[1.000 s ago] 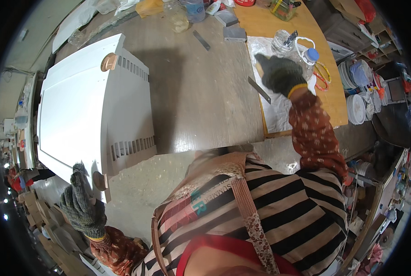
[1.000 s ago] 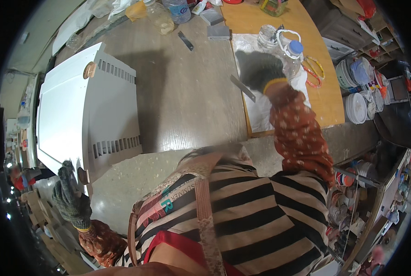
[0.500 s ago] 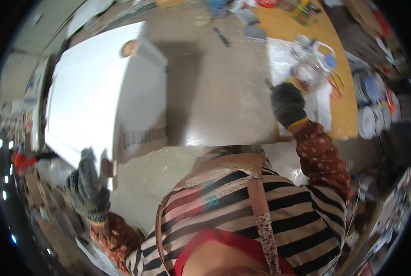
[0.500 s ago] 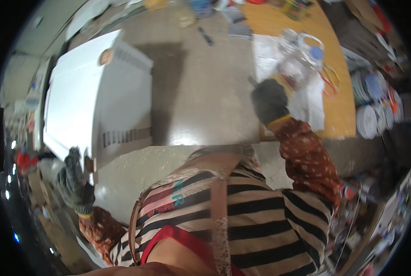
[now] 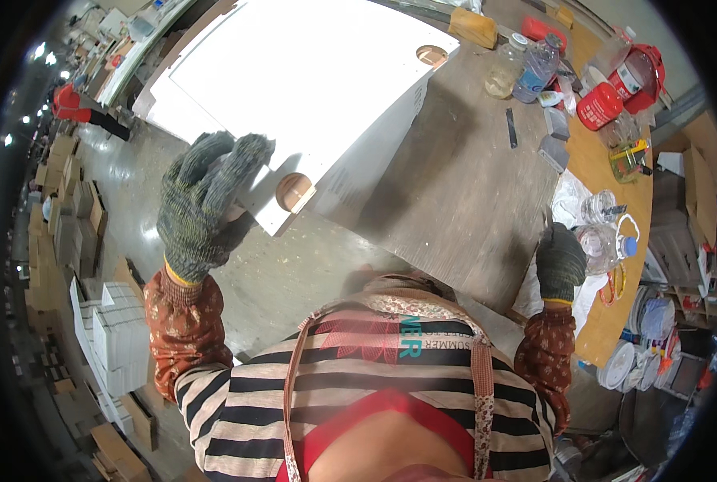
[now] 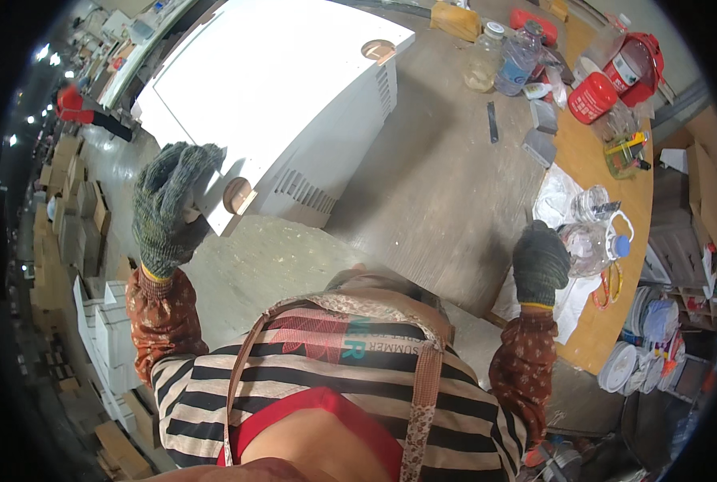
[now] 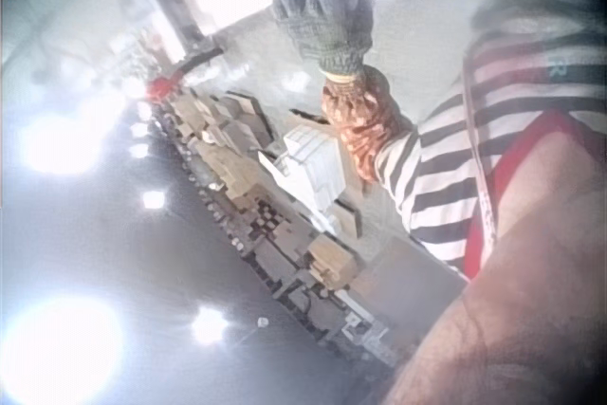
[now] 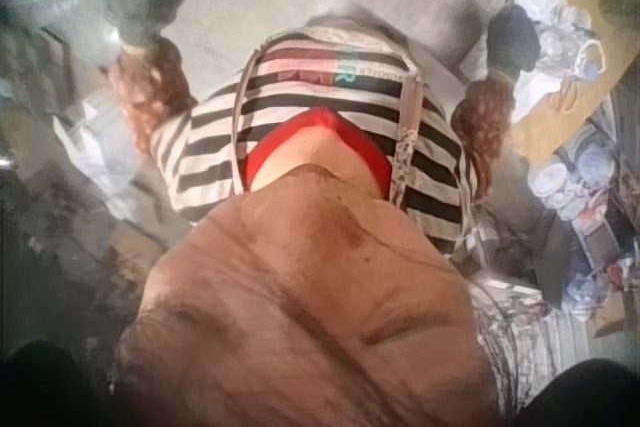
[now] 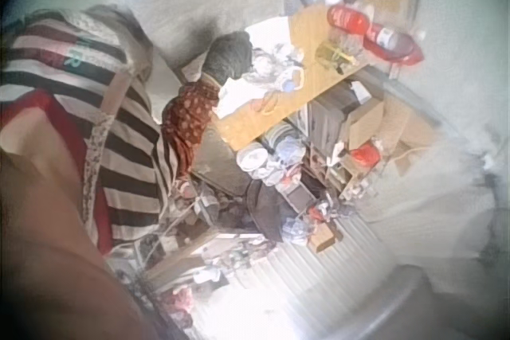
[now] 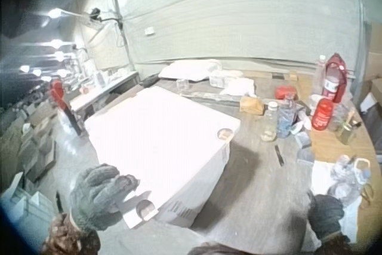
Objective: The person wipes white cabinet doors with a cloth, applies a substance to a block, and sands the edges of the doors.
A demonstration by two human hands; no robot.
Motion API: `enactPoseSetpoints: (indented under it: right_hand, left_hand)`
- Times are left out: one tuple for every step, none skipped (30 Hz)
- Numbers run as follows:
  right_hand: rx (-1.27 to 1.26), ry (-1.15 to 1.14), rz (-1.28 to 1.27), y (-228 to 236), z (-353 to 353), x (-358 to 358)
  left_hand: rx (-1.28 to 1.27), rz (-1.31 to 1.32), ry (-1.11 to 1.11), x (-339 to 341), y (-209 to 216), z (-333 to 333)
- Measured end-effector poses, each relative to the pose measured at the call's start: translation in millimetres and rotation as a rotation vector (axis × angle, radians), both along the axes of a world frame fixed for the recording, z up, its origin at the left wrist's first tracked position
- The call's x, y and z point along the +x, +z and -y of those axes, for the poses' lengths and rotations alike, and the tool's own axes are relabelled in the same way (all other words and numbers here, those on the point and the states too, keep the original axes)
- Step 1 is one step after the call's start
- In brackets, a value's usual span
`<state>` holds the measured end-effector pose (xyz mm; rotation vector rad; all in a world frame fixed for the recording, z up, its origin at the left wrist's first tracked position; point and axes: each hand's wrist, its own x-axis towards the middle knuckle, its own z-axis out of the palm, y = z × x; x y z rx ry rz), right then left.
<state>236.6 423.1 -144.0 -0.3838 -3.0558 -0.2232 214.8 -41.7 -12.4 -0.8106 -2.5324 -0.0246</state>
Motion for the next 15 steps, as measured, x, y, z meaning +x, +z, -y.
enactPoseSetpoints:
  right_hand:
    - [-0.114,0.049,-0.071,8.4,2.5,0.9]
    - [-0.138,0.184,-0.157,23.8,10.3,0.6]
    - [-0.168,0.323,-0.244,40.4,24.6,-1.0]
    - [-0.196,0.464,-0.327,53.5,39.5,-3.9]
    - [-0.343,0.602,-0.404,61.4,55.0,-9.2]
    - [-0.490,0.736,-0.479,67.8,70.9,-16.3]
    - [-0.639,0.869,-0.552,71.3,83.6,-19.1]
    - [-0.756,0.839,-0.415,66.9,92.8,-17.2]
    - [-0.871,0.806,-0.277,61.3,100.8,-15.4]
    - [-0.760,0.930,-0.323,64.7,111.2,-17.5]
    - [-0.646,1.059,-0.362,71.0,123.7,-24.2]
    - [-0.525,1.180,-0.400,77.3,136.0,-27.8]
    - [-0.620,1.150,-0.387,85.0,149.6,-27.8]
    - [-0.713,1.119,-0.372,93.3,163.2,-27.3]
    - [-0.739,1.109,-0.338,95.7,169.4,-28.2]
  left_hand:
    - [0.045,-0.019,-0.043,-3.5,0.8,-2.5]
    - [0.090,-0.037,-0.101,-8.6,2.3,-5.5]
    - [0.083,0.018,-0.117,-8.5,5.8,-8.0]
    - [0.087,0.010,-0.094,-8.4,4.6,-8.9]
    - [0.090,0.000,-0.072,-7.9,3.6,-9.0]
    - [0.092,-0.008,-0.053,-8.7,2.5,-9.5]
    - [0.113,-0.006,-0.053,-9.1,1.4,-10.1]
    - [0.137,-0.003,-0.055,-9.9,0.5,-9.6]
    - [0.158,-0.001,-0.053,-9.9,-0.2,-9.6]
    - [0.192,0.031,-0.061,-10.5,-0.6,-9.2]
    - [0.227,0.062,-0.059,-9.3,-0.6,-7.8]
    - [0.265,0.094,-0.063,-9.3,-1.8,-6.5]
    - [0.261,0.081,-0.063,-9.5,-2.3,-5.6]
    - [0.258,0.068,-0.062,-9.3,-2.8,-4.9]
    - [0.255,0.054,-0.061,-8.7,-3.0,-4.3]
